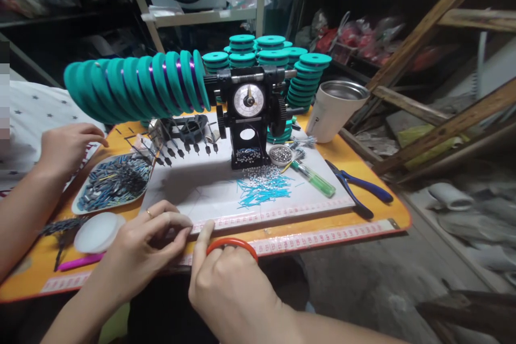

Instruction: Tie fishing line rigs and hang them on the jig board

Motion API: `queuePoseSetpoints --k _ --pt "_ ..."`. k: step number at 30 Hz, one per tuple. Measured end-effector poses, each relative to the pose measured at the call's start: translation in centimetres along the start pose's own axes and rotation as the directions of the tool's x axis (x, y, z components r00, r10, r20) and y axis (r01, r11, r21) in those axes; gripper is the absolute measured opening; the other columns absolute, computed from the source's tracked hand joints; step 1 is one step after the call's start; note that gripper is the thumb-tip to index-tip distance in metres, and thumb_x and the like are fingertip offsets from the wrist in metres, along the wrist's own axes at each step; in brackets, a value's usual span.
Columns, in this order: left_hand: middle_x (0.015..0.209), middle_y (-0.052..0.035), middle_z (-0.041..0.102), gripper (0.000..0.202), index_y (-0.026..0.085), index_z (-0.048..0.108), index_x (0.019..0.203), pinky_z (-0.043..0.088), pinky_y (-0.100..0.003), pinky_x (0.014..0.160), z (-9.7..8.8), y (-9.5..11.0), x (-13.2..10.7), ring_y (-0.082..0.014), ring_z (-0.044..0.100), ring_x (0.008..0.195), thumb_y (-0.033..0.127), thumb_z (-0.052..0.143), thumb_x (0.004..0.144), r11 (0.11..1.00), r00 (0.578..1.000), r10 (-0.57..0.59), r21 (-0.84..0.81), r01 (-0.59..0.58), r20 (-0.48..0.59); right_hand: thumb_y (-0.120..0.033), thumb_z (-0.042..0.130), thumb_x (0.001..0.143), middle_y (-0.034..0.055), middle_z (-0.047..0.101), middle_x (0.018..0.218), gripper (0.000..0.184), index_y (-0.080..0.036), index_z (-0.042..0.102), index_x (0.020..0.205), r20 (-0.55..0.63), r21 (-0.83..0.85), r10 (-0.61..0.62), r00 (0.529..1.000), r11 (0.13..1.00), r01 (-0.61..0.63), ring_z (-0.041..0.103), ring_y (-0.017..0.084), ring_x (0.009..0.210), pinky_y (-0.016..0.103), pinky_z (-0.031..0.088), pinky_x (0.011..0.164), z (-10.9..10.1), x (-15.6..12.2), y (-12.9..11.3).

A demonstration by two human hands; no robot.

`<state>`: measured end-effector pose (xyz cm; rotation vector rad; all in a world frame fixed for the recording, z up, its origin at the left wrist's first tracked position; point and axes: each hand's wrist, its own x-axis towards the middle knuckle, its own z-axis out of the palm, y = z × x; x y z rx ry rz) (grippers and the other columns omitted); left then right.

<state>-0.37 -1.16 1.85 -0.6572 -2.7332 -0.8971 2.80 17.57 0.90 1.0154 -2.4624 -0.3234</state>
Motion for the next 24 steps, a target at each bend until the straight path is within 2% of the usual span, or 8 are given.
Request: queuePoseSetpoints --k 9,11,13,14,16,18,20,24 --pt "0.083 0.0016 0.061 0.011 0.018 0.065 0.083 0.041 -0.014 0.061 0.4 0.0 -0.2 -0.0036 0.055 0.067 0.015 0.056 0.088 0.996 0.999 -0.039 0.083 0.040 -0.007 -0.012 0.051 0.080 0.0021 0.048 0.050 0.044 0.007 0.062 0.117 0.023 -0.001 0.007 1.000 1.000 -0.007 0.045 0.016 0.038 0.025 0.026 0.040 0.2 -0.1 0.1" --pt "0.083 0.0009 0.061 0.011 0.018 0.065 0.083 0.041 -0.019 0.064 0.6 0.1 -0.4 -0.0061 0.055 0.070 0.017 0.056 0.089 0.989 0.999 -0.030 0.144 0.035 -0.037 -0.012 0.056 0.081 0.0015 0.051 0.051 0.044 0.003 0.061 0.122 0.040 0.064 0.047 0.998 0.997 -0.049 0.048 0.016 0.039 0.025 0.027 0.041 0.2 -0.5 0.6" --pt "0.082 0.0009 0.062 0.008 0.019 0.064 0.083 0.041 -0.024 0.072 0.7 0.5 -0.8 -0.0084 0.055 0.074 0.017 0.058 0.088 0.982 0.993 0.023 0.191 0.001 -0.119 -0.016 0.063 0.082 0.0005 0.058 0.056 0.047 -0.005 0.059 0.127 0.075 0.234 0.128 0.989 0.962 -0.142 0.056 0.015 0.046 0.024 0.031 0.045 0.1 -1.2 1.1" --pt "0.083 0.0010 0.062 0.007 0.019 0.064 0.084 0.040 -0.027 0.079 0.8 0.8 -1.1 -0.0097 0.056 0.079 0.015 0.060 0.087 0.980 0.982 0.053 0.198 -0.017 -0.179 -0.019 0.067 0.082 -0.0003 0.061 0.060 0.046 -0.010 0.059 0.127 0.097 0.355 0.182 0.978 0.912 -0.205 0.060 0.015 0.051 0.022 0.035 0.049 0.0 -1.7 1.2" --pt "0.086 0.0006 0.063 0.008 0.020 0.063 0.086 0.038 -0.032 0.091 1.1 1.5 -1.9 -0.0124 0.057 0.091 0.012 0.062 0.085 0.987 0.952 0.073 0.158 -0.027 -0.297 -0.030 0.073 0.084 -0.0024 0.065 0.067 0.036 -0.017 0.061 0.116 0.186 0.607 0.256 0.949 0.729 -0.316 0.065 0.013 0.060 0.020 0.040 0.055 -0.2 -2.6 1.0" --pt "0.090 -0.0007 0.063 0.010 0.021 0.062 0.086 0.038 -0.034 0.096 1.4 2.2 -2.7 -0.0142 0.056 0.102 0.010 0.062 0.085 0.999 0.929 0.013 0.038 0.001 -0.371 -0.040 0.073 0.086 -0.0028 0.067 0.072 0.031 -0.018 0.061 0.104 0.305 0.769 0.241 0.921 0.508 -0.388 0.065 0.012 0.064 0.017 0.042 0.059 -0.3 -3.4 0.2" --pt "0.091 -0.0017 0.063 0.011 0.021 0.061 0.083 0.042 -0.032 0.093 1.7 2.9 -3.6 -0.0145 0.056 0.107 0.010 0.059 0.086 0.993 0.920 -0.077 -0.112 0.036 -0.383 -0.044 0.071 0.087 -0.0010 0.068 0.080 0.033 -0.017 0.059 0.101 0.409 0.827 0.166 0.897 0.349 -0.441 0.063 0.010 0.064 0.015 0.042 0.061 -0.3 -3.6 -0.8" --pt "0.087 -0.0006 0.064 0.013 0.022 0.062 0.082 0.046 -0.030 0.093 2.2 3.7 -4.7 -0.0139 0.058 0.110 0.011 0.058 0.088 0.960 0.920 -0.156 -0.273 0.056 -0.360 -0.051 0.063 0.091 0.0031 0.068 0.089 0.038 -0.015 0.059 0.104 0.488 0.835 0.104 0.866 0.232 -0.499 0.061 0.009 0.067 0.014 0.041 0.064 -0.1 -3.2 -2.0"
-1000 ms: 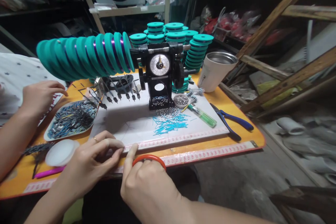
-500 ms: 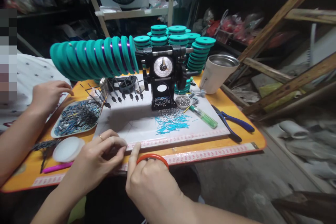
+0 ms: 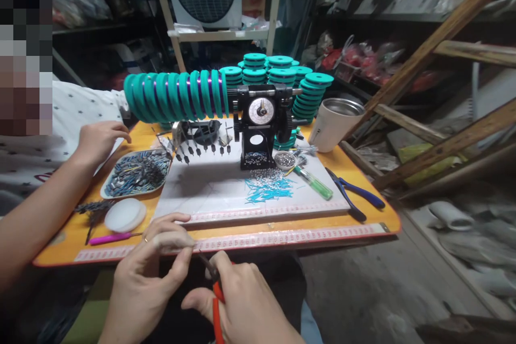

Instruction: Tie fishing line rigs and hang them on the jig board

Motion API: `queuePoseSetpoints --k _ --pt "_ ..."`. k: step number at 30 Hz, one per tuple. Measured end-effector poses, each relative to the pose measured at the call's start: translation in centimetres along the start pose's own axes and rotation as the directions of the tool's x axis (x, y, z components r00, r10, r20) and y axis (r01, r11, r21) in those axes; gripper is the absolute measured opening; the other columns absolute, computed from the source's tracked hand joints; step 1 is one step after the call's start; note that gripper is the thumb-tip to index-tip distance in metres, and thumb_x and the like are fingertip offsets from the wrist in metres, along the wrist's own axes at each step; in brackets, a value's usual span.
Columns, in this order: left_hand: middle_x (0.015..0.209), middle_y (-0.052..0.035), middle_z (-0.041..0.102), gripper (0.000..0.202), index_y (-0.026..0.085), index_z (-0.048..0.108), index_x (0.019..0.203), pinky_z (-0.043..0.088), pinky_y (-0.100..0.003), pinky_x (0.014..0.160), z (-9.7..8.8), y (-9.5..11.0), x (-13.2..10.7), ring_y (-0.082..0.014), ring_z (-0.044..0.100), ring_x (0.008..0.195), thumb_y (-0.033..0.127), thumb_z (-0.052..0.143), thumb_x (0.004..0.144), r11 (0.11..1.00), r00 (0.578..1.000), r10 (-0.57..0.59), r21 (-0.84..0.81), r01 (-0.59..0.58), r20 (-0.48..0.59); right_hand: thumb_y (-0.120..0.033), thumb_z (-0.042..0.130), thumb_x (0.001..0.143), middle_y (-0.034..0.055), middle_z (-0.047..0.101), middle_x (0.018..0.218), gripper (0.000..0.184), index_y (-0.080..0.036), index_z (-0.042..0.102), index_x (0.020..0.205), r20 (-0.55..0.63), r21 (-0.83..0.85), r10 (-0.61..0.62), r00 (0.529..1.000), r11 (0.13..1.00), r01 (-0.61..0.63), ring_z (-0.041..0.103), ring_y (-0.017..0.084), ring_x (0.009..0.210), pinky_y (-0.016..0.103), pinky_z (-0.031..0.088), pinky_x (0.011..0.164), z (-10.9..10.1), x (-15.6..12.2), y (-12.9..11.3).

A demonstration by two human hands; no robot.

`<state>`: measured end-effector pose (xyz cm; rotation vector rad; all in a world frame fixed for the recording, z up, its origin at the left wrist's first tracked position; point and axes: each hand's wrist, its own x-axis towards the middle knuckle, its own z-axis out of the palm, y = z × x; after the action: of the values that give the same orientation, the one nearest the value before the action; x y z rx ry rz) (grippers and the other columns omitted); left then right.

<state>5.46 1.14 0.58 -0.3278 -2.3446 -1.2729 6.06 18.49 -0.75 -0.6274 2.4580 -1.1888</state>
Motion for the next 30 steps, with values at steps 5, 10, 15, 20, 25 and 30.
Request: queuePoseSetpoints --k 5,10,15,20,25,30 --pt "0.087 0.0025 0.062 0.012 0.024 0.063 0.082 0.045 -0.027 0.094 -0.2 0.1 -0.6 -0.0123 0.057 0.110 0.012 0.062 0.085 1.000 1.000 -0.023 0.008 0.023 -0.006 -0.060 0.054 0.093 0.0035 0.064 0.078 0.048 -0.013 0.060 0.103 0.060 0.024 0.025 0.998 0.999 -0.026 0.056 0.009 0.064 0.015 0.037 0.061 -0.1 0.4 -0.5" --pt "0.087 0.0037 0.062 0.013 0.024 0.062 0.082 0.044 -0.027 0.094 -0.5 0.1 -0.7 -0.0115 0.057 0.110 0.012 0.062 0.085 1.000 1.000 -0.018 0.018 0.018 -0.008 -0.061 0.053 0.093 0.0031 0.061 0.075 0.048 -0.014 0.060 0.098 0.076 0.017 0.059 0.995 0.998 -0.061 0.051 0.009 0.061 0.015 0.035 0.059 0.0 0.4 -0.7" --pt "0.086 0.0044 0.063 0.015 0.024 0.061 0.082 0.043 -0.027 0.095 -0.9 0.1 -0.8 -0.0104 0.057 0.108 0.009 0.062 0.084 0.999 1.000 0.025 0.026 -0.025 0.010 -0.061 0.051 0.095 0.0011 0.058 0.069 0.047 -0.014 0.060 0.093 0.089 0.076 0.040 0.995 0.996 -0.047 0.049 0.007 0.056 0.014 0.033 0.055 -0.1 0.3 -0.8" --pt "0.085 0.0047 0.065 0.018 0.024 0.061 0.086 0.039 -0.030 0.100 -0.9 -0.1 -0.7 -0.0112 0.054 0.112 0.007 0.064 0.083 0.993 0.995 0.092 0.071 -0.094 0.031 -0.065 0.047 0.095 -0.0015 0.053 0.057 0.052 -0.015 0.057 0.084 0.119 0.170 0.058 0.991 0.982 -0.078 0.045 0.007 0.048 0.014 0.031 0.050 0.6 0.4 -0.1" --pt "0.110 0.0014 0.066 0.029 0.026 0.065 0.106 0.038 -0.034 0.109 -1.8 -1.5 -1.0 -0.0135 0.052 0.126 0.007 0.067 0.084 0.971 0.983 0.184 0.152 -0.185 0.018 -0.072 0.041 0.093 -0.0025 0.047 0.053 0.059 -0.015 0.053 0.080 0.129 0.235 0.050 0.990 0.969 -0.079 0.042 0.006 0.047 0.013 0.029 0.047 1.3 0.2 1.8" --pt "0.112 -0.0030 0.063 0.035 0.023 0.067 0.109 0.046 -0.034 0.103 -5.5 -4.3 -3.1 -0.0145 0.060 0.111 0.002 0.065 0.082 0.973 0.964 0.133 0.217 -0.083 -0.230 -0.054 0.051 0.093 -0.0033 0.047 0.060 0.039 -0.015 0.055 0.094 0.211 0.184 0.098 0.973 0.973 -0.138 0.041 0.005 0.054 0.013 0.031 0.052 -0.2 -0.3 1.7"
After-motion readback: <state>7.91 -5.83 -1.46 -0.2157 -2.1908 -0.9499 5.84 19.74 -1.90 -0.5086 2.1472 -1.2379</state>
